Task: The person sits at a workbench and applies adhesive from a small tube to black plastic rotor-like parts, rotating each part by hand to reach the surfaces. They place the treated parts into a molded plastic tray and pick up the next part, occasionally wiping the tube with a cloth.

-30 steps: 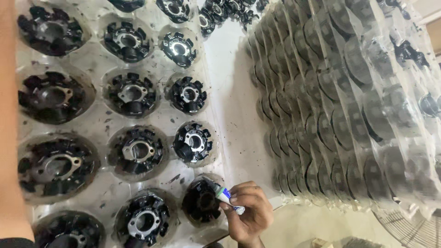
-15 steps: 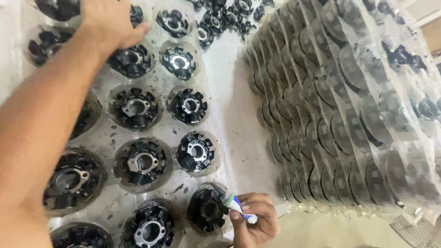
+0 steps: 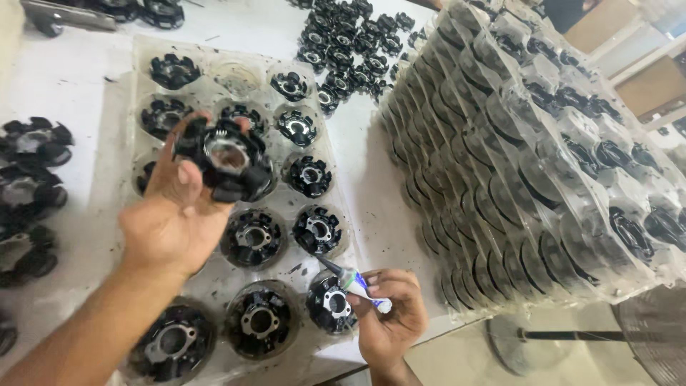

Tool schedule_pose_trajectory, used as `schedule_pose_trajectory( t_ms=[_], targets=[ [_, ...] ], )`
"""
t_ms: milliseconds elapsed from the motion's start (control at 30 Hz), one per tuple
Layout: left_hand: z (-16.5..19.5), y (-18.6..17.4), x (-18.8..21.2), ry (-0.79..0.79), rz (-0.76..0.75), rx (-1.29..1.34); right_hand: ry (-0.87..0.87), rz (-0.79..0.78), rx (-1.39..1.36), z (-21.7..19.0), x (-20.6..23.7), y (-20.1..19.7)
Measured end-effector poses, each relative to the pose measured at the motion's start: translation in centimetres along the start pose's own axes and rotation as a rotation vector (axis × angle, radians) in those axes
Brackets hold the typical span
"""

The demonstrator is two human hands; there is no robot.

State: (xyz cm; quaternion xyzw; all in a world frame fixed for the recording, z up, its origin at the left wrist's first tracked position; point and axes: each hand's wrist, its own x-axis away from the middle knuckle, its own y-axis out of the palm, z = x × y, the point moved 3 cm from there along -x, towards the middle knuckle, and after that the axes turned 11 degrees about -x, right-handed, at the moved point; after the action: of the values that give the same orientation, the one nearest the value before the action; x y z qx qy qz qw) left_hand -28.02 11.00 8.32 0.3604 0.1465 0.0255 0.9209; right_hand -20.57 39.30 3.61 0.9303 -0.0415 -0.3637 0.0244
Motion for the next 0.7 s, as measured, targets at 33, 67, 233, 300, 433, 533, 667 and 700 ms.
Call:
schedule_pose_trajectory(
  t_ms=[33, 67, 233, 300, 433, 533, 667, 700],
  targets=[
    [0.4, 0.4, 1.5, -0.032, 0.063, 0.136, -0.018, -0.015, -0.013, -0.3, -0.1, 0.8],
    [0.9, 0.8, 2.7, 0.011, 0.050, 0.186, -0.035, -0.038, -0.024, -0.7, -0.1, 1.6],
    [0.8, 2.2, 6.0, 0.178, -0.095, 0.167, -0.196, -0.193, -0.069, -2.8, -0.1, 4.9],
    [0.4, 2.2, 6.9, 0.249, -0.102, 0.017, -0.278, -0.214, -0.040, -3.4, -0.4, 5.7],
    [0.1, 2.6, 8.5, 0.344, -0.105, -0.338, -0.380, -0.230, -0.005, -4.5, -0.6, 6.6],
    [0.3, 3.4, 9.2, 0.438, -0.136, -0.349, -0.459, -0.218, 0.070, -5.4, -0.6, 6.7],
    [0.5, 3.9, 9.8, 0.491, -0.152, -0.368, -0.477, -0.235, 0.107, -6.0, -0.3, 6.7],
    [0.5, 3.9, 9.9, 0.480, -0.149, -0.378, -0.476, -0.239, 0.128, -6.1, -0.3, 6.7]
  ],
)
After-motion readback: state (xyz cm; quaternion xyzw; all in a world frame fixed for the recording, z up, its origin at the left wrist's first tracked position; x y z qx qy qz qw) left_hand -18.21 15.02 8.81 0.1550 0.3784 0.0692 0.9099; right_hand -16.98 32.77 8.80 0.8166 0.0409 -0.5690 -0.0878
